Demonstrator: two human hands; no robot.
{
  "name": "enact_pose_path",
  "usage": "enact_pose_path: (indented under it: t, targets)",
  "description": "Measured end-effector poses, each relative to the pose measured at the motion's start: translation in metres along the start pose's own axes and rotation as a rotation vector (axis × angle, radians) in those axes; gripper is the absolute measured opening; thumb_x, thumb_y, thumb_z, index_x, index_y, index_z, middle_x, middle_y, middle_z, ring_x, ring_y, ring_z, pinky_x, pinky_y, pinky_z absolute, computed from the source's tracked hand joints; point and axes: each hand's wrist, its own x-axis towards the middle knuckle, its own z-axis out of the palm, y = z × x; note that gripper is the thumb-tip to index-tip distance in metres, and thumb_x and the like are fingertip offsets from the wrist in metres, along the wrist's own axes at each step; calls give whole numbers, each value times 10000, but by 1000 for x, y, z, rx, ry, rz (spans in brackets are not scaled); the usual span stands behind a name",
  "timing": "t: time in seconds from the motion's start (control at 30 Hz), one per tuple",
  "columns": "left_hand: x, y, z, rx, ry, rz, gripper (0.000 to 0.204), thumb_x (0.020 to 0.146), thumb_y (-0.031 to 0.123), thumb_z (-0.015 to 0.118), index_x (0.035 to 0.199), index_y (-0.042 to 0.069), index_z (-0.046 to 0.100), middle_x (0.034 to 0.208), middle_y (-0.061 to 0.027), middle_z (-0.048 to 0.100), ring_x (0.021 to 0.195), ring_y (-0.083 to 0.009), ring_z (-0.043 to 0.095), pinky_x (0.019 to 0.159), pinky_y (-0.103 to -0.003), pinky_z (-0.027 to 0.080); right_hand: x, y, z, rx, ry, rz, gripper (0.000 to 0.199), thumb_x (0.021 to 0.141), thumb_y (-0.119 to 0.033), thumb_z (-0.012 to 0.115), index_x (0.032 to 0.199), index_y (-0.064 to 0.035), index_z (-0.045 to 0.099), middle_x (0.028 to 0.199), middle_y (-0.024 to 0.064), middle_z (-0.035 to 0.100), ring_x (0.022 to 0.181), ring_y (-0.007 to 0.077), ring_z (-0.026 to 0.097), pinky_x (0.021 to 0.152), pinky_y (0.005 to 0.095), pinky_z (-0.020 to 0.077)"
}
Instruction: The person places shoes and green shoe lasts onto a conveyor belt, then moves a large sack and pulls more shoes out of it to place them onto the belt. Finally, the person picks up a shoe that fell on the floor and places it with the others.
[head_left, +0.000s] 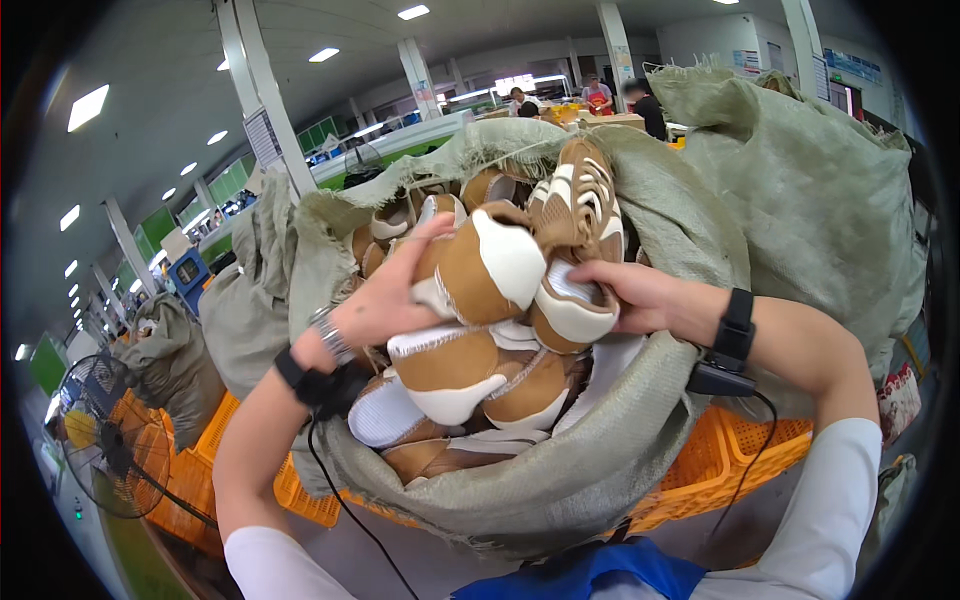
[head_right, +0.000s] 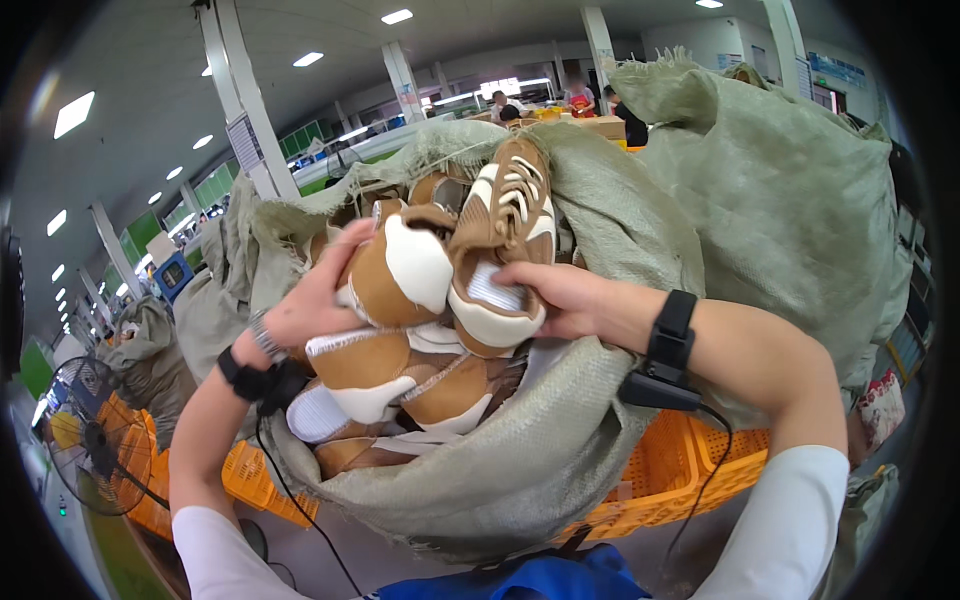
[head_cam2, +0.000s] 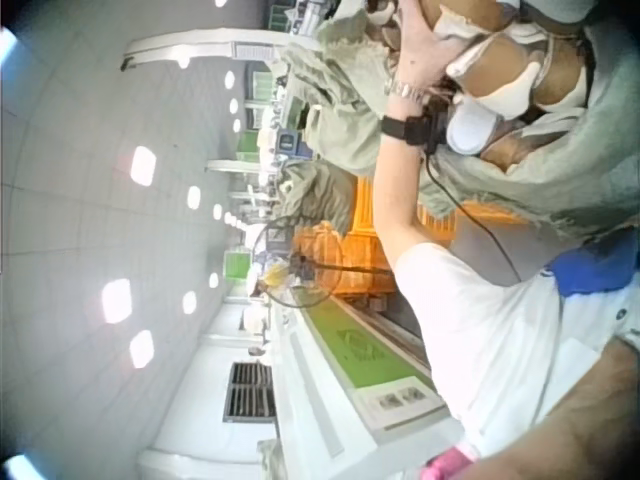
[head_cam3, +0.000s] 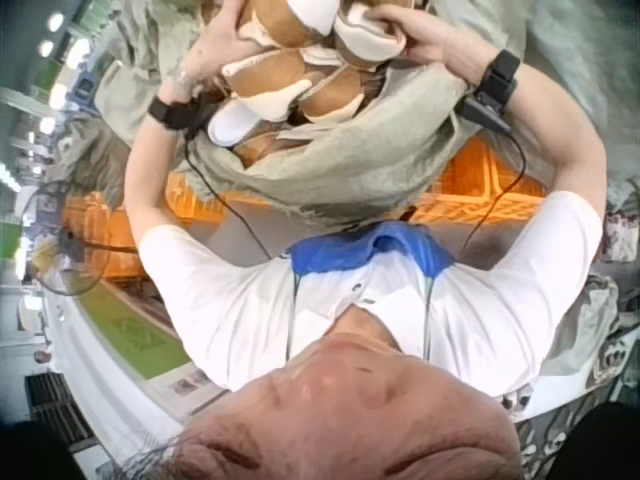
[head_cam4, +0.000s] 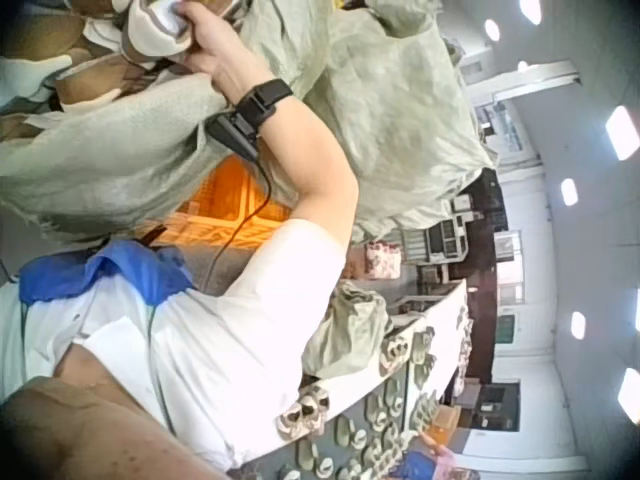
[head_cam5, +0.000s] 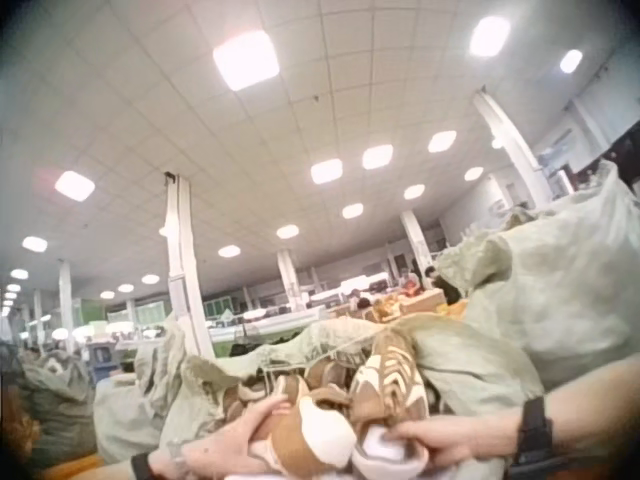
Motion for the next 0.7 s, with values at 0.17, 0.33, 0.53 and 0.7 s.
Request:
enact_pose_path:
  t: [0.17, 0.33, 0.53, 0.7]
  targets:
    - [-71, 9, -37, -914, 30, -171, 852, 734, 185, 693, 1398, 104, 166, 1317, -144, 382, 1183, -218, 430, 1014, -356, 310, -4, -12, 2, -143, -12, 66, 358, 820, -144, 616, 1146, -41, 508, 1062, 96, 607, 936, 200, 612, 831, 352, 511]
    - [-121, 30, -65, 62, 369, -653, 619, 823, 145, 584, 1351, 69, 270, 1215, -165, 479, 933, -213, 591, 895, -327, 422, -28, -61, 13, -71, -24, -127, 393, 830, -285, 609, 1140, -58, 524, 1055, 94, 615, 908, 182, 630, 809, 337, 525]
    - [-141, 85, -42, 716, 403, -68, 292, 752, 26, 555, 1042, 1, 531, 874, -137, 593, 705, -253, 600, 680, -329, 492, 22, -88, 48, -418, -141, -268, 447, 832, -347, 605, 1172, -72, 512, 1089, 64, 604, 947, 145, 603, 860, 321, 476]
    - [-89, 22, -18, -160, -60, -853, 146, 812, 20, 397, 889, -22, 514, 732, -143, 621, 640, -209, 628, 573, -308, 526, 34, -75, 66, -478, -293, -134, 434, 826, -284, 627, 1170, -47, 508, 1138, 78, 571, 998, 145, 572, 902, 288, 449]
